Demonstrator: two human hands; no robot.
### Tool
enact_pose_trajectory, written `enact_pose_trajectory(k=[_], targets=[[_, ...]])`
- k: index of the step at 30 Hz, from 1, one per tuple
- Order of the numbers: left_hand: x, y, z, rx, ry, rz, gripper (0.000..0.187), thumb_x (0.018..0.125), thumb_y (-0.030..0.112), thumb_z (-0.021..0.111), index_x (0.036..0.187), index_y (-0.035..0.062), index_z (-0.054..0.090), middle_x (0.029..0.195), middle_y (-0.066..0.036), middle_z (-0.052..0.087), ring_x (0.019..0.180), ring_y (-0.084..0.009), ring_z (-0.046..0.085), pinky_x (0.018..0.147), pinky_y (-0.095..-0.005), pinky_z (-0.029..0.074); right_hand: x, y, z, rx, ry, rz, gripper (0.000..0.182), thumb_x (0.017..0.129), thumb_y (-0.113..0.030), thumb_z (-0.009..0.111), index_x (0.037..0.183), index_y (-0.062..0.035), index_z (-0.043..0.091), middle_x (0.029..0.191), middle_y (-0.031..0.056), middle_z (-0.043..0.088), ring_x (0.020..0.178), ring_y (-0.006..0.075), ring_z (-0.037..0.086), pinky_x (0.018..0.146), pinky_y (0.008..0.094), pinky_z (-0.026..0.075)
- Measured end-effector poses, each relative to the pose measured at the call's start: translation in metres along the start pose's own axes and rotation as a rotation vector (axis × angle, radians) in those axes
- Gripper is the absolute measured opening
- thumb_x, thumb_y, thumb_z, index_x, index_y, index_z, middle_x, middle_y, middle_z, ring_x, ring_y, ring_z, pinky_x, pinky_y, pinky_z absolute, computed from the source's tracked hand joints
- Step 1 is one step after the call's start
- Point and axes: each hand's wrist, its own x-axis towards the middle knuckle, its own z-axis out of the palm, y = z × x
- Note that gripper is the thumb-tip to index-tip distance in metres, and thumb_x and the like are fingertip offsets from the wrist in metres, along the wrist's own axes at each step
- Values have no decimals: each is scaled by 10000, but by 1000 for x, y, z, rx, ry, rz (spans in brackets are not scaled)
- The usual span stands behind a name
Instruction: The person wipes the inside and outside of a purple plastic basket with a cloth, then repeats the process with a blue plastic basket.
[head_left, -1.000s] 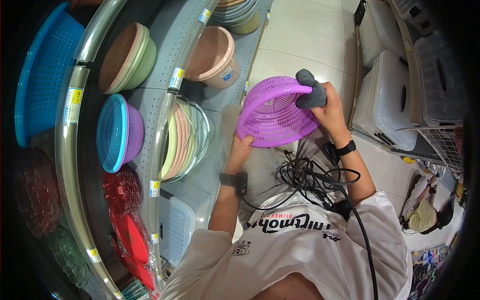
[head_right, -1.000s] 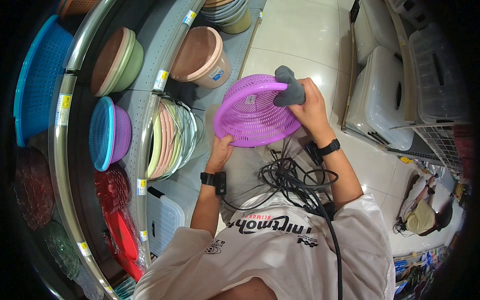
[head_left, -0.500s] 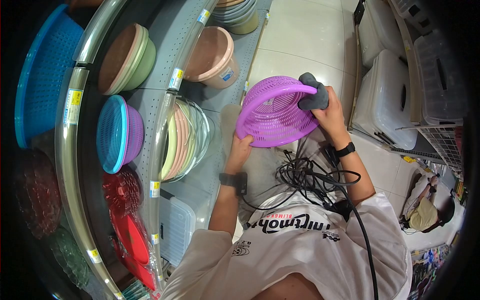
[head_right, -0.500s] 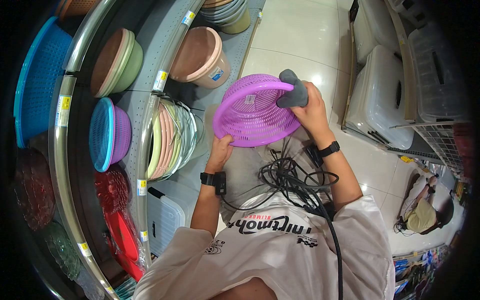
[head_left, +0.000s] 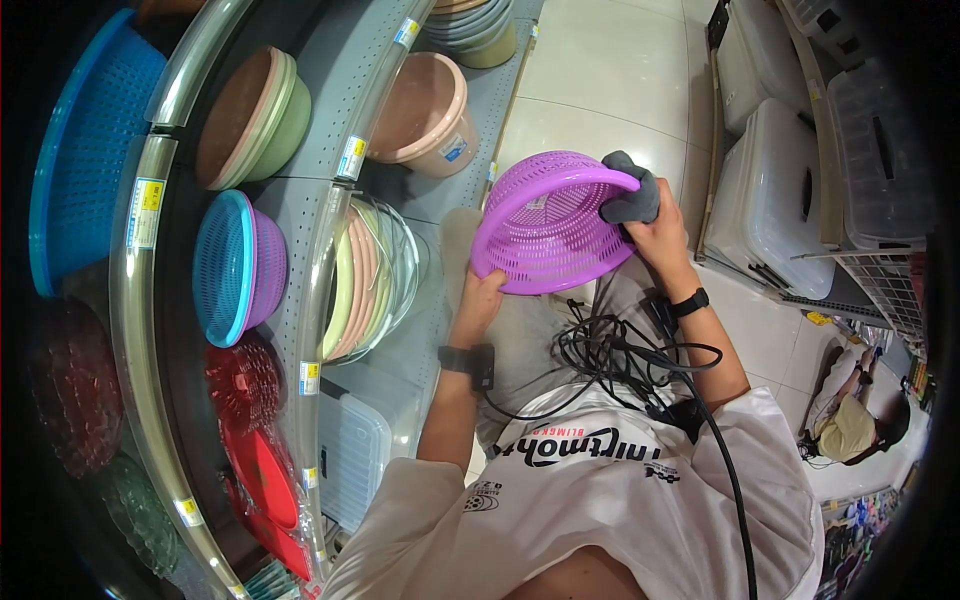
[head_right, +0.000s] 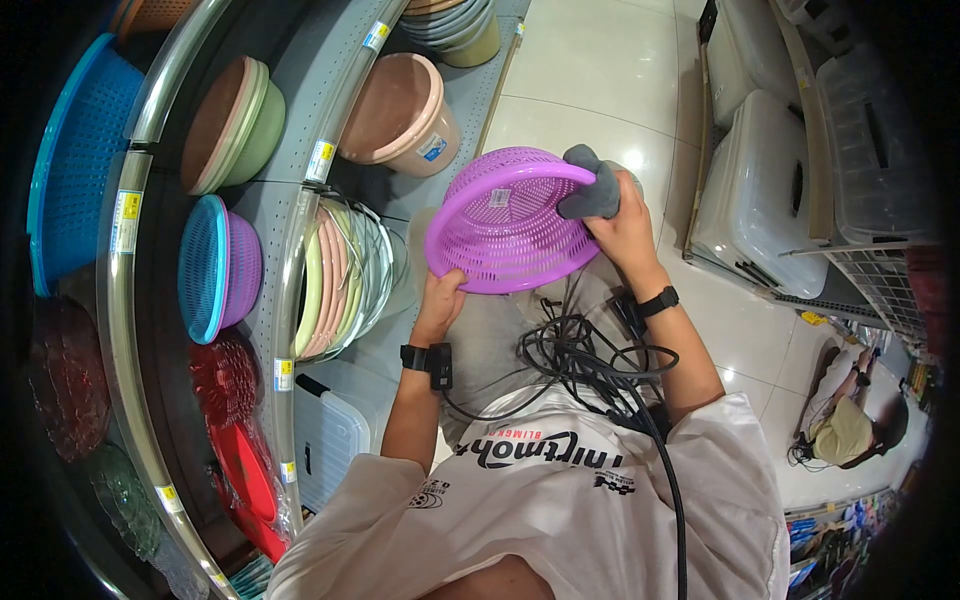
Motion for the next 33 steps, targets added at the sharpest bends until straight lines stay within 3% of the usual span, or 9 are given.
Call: enact_pose_trajectory(k=[2,4,7,10,23,25,33], targets=[[-1,3,3,3,-4,0,458,914,-41,569,1368,21,568,1177,-11,636,1022,-111,591,908,-272,465,-1,0,0,4,1,5,520,820,-150,811,1272,-34,582,1183,177,670,1126,395,661,961,431,525],[-2,5,7,10,46,-5,432,845,-83,520,1260,-6,613,1134,-33,647,1056,-174,621,968,-332,487,-2,0,0,8,3,10,522,822,-150,809,1278,-36,582,1180,177,671,1123,396,661,959,431,526],[-1,4,6,14,45,1,450,854,-78,521,1290,-5,602,1165,-40,650,1087,-183,626,995,-342,488,-3,1,0,14,-6,24,524,825,-150,806,1284,-42,581,1181,176,672,1116,393,666,957,427,527],[-1,4,7,-23,3,1,449,912,-41,569,1358,12,570,1174,-15,635,1025,-114,591,912,-277,468,-3,0,-1,25,-20,48,523,829,-150,805,1288,-45,579,1178,174,677,1115,382,673,954,424,528],[-5,17,21,-54,-15,35,463,909,-48,582,1370,-1,584,1240,-44,653,1103,-142,623,959,-290,485,-1,-13,-9,65,-44,61,475,848,-157,825,1243,-48,585,1092,169,701,1034,359,711,893,406,548],[-5,14,17,-44,-18,23,520,884,-96,546,1397,-7,543,1280,-87,638,1189,-229,625,1059,-389,494,0,-17,-11,59,-58,55,466,846,-152,825,1232,-46,588,1086,168,702,1025,356,712,885,405,549],[1,2,8,34,-34,53,526,900,-101,622,1412,-7,545,1319,-92,633,1237,-241,619,1076,-408,503,8,-29,-23,-35,-54,-78,460,798,-115,819,1184,-11,592,1048,170,647,996,373,667,863,416,528]])
